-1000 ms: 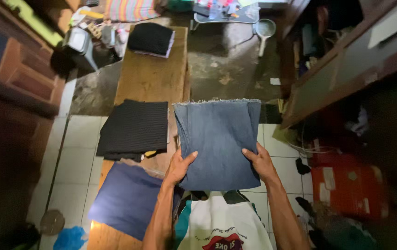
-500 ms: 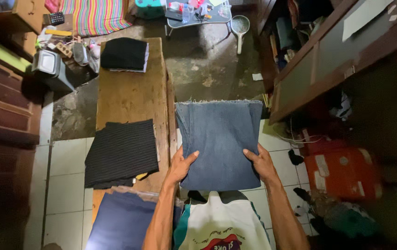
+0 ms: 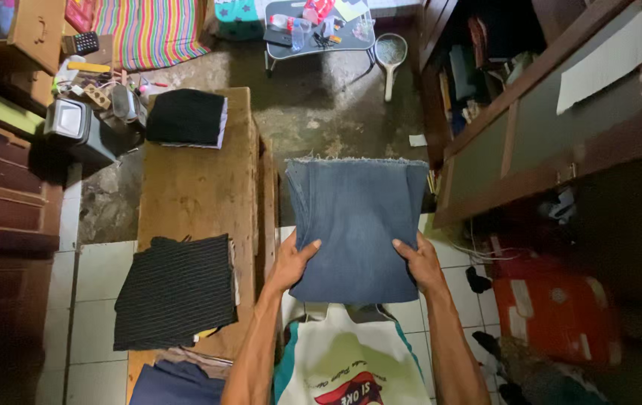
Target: The person picks up folded clothes from a wooden bench and places them into a wooden closet.
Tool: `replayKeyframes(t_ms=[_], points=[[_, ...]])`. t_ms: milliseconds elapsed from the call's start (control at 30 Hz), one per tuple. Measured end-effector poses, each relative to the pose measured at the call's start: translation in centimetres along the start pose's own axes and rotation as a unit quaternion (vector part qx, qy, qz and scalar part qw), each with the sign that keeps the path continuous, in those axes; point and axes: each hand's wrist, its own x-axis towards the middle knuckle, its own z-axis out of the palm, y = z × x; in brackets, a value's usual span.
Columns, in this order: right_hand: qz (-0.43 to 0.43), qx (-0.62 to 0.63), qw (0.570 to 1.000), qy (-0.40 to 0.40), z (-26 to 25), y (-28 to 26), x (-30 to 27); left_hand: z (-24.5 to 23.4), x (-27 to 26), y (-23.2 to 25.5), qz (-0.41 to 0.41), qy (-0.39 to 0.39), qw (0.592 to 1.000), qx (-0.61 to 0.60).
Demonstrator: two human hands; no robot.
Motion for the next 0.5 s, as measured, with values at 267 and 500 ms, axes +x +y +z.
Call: replayKeyframes(t_ms=[267,500], points=[[-0.001,0.019,1.0,-0.019,-2.9,-2.0,4.6,2.5,5.5,1.2,0.01,-0.004,1.0,-0.005],[-0.029,0.086,0.996,-0.02,-4.1,-3.1,8.2,3.6,9.9,2.7,0.003,-0.004,1.0,-0.014]])
